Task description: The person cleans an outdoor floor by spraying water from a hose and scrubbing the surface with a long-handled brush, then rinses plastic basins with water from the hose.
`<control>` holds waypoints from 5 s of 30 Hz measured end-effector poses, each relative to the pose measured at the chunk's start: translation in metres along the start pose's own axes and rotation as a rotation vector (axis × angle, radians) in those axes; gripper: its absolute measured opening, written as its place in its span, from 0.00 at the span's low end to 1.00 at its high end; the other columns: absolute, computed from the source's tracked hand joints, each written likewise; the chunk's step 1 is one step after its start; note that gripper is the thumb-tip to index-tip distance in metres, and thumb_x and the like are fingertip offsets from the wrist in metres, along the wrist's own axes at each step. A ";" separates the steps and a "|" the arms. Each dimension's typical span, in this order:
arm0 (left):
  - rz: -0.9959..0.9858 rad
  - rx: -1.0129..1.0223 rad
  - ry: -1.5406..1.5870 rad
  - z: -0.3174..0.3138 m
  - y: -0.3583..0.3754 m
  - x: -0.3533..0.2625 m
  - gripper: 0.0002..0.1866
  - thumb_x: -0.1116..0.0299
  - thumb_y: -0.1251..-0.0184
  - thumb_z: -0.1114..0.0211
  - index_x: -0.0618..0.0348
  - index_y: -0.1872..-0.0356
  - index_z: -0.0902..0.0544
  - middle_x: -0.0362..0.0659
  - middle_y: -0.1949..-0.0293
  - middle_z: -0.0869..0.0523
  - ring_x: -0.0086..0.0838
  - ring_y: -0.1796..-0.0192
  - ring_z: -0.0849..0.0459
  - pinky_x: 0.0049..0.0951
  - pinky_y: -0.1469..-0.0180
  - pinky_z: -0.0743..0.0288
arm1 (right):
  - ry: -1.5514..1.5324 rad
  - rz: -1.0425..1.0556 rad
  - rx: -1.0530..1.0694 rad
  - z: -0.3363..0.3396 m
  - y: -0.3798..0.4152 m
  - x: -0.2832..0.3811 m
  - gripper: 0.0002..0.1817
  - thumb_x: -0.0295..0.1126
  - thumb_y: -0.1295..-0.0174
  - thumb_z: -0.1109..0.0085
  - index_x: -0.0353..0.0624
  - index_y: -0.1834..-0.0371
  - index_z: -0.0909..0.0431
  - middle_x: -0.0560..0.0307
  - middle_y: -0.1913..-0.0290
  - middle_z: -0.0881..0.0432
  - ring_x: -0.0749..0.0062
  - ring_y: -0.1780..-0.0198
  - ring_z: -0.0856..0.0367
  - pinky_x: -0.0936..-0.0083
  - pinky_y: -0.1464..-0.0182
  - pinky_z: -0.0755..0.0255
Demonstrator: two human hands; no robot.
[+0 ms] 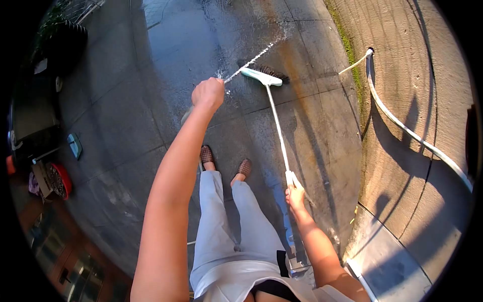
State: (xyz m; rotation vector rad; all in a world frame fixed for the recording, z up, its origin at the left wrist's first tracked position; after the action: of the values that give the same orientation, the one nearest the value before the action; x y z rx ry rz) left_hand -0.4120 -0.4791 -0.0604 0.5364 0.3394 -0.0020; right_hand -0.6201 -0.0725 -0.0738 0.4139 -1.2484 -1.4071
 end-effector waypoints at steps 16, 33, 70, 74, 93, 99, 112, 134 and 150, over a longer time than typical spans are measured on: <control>0.095 0.104 -0.006 0.041 -0.048 0.089 0.24 0.58 0.33 0.58 0.64 0.56 0.17 0.59 0.53 0.17 0.52 0.49 0.19 0.47 0.46 0.27 | 0.500 0.162 0.080 -0.016 0.114 -0.062 0.25 0.35 0.34 0.48 0.57 0.32 0.34 0.39 0.57 0.18 0.57 0.61 0.16 0.71 0.58 0.27; 0.168 0.025 -0.023 0.059 -0.070 0.175 0.26 0.55 0.31 0.61 0.63 0.58 0.17 0.60 0.55 0.17 0.53 0.49 0.19 0.47 0.45 0.28 | 0.605 0.560 -0.009 -0.268 -0.052 0.213 0.22 0.42 0.37 0.46 0.66 0.37 0.29 0.41 0.51 0.20 0.44 0.49 0.22 0.59 0.48 0.28; -0.460 0.482 -0.226 -0.101 0.045 -0.103 0.23 0.55 0.28 0.59 0.59 0.63 0.18 0.54 0.66 0.14 0.47 0.61 0.15 0.44 0.56 0.22 | -0.270 -0.344 -0.390 0.005 0.151 -0.152 0.23 0.38 0.31 0.49 0.63 0.32 0.33 0.68 0.83 0.34 0.84 0.87 0.38 0.83 0.87 0.44; -0.568 0.439 -0.184 -0.147 0.068 -0.138 0.22 0.56 0.29 0.57 0.62 0.66 0.18 0.55 0.72 0.15 0.48 0.66 0.15 0.44 0.59 0.21 | -0.526 -0.410 -0.396 0.043 0.103 -0.117 0.24 0.40 0.32 0.48 0.62 0.31 0.35 0.63 0.80 0.32 0.81 0.88 0.42 0.82 0.87 0.46; -0.602 0.425 -0.268 -0.222 0.070 -0.234 0.20 0.59 0.31 0.55 0.61 0.69 0.17 0.54 0.72 0.14 0.47 0.66 0.14 0.42 0.60 0.20 | -0.553 -0.457 -0.624 0.177 0.067 -0.195 0.25 0.49 0.33 0.48 0.64 0.33 0.34 0.66 0.83 0.35 0.82 0.84 0.36 0.82 0.87 0.42; -0.642 0.344 -0.297 -0.222 0.055 -0.246 0.20 0.58 0.31 0.55 0.61 0.69 0.18 0.53 0.74 0.15 0.46 0.68 0.14 0.41 0.62 0.20 | -0.687 -0.418 -0.596 0.234 -0.083 -0.115 0.21 0.58 0.37 0.46 0.66 0.45 0.29 0.69 0.92 0.47 0.79 0.94 0.49 0.79 0.90 0.51; -0.492 0.330 -0.002 -0.173 -0.003 -0.267 0.23 0.56 0.28 0.60 0.62 0.59 0.20 0.56 0.60 0.15 0.50 0.53 0.18 0.45 0.48 0.26 | -0.570 -0.130 -0.205 0.160 -0.173 0.169 0.11 0.43 0.29 0.57 0.52 0.50 0.37 0.64 0.88 0.35 0.77 0.90 0.39 0.78 0.87 0.44; -0.528 0.156 0.240 -0.013 -0.172 -0.050 0.17 0.63 0.30 0.57 0.62 0.72 0.24 0.55 0.67 0.19 0.47 0.64 0.19 0.42 0.61 0.26 | 0.494 0.585 -0.202 -0.142 0.079 0.143 0.27 0.34 0.34 0.46 0.60 0.31 0.36 0.62 0.78 0.25 0.80 0.80 0.29 0.79 0.74 0.29; 0.117 0.224 0.849 0.133 -0.313 0.068 0.14 0.60 0.38 0.53 0.59 0.71 0.25 0.43 0.86 0.28 0.30 0.85 0.31 0.34 0.83 0.40 | 0.158 0.339 0.008 -0.325 -0.057 0.412 0.21 0.37 0.33 0.48 0.51 0.37 0.28 0.66 0.82 0.29 0.84 0.87 0.37 0.81 0.87 0.40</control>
State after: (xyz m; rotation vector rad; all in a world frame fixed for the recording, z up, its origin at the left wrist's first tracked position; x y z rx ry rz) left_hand -0.3338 -0.8095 -0.1314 0.7637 1.1445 0.3120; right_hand -0.4997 -0.5862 -0.0795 0.2963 -1.1348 -1.0608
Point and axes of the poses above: each hand's wrist, its own y-axis away from the middle knuckle, its own z-axis out of the back of the hand, x = y × z, the point moved 2 cm from there along -y, towards the middle knuckle
